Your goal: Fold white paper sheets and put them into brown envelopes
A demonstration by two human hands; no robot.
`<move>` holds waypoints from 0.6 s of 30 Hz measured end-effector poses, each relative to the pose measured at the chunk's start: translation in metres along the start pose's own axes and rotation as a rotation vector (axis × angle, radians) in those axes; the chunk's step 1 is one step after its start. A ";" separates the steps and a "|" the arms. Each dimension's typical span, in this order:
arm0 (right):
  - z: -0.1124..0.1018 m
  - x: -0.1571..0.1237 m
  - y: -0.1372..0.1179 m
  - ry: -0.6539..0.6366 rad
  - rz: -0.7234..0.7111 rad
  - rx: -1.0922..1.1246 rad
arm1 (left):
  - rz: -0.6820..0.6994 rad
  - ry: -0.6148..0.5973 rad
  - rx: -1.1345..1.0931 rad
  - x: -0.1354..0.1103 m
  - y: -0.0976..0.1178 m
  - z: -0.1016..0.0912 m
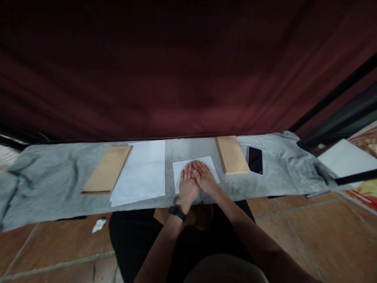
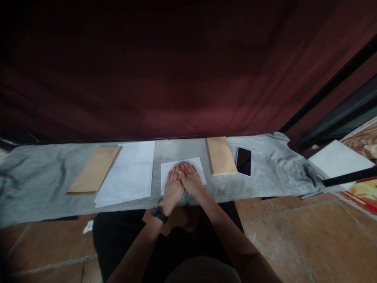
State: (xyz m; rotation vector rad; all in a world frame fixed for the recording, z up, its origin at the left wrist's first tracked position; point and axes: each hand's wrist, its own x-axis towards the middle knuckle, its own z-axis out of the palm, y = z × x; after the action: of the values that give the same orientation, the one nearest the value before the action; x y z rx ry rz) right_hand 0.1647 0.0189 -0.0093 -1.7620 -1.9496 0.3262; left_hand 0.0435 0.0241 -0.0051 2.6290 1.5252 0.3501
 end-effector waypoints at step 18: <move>0.003 -0.011 0.028 0.052 0.060 -0.327 | -0.124 0.084 0.027 0.009 -0.039 0.010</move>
State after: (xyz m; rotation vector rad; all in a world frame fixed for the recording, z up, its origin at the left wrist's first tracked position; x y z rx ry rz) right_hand 0.1882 0.0126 -0.0271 -2.0108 -2.0042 -0.0231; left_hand 0.0169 0.0522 -0.0204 2.5535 1.7209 0.4379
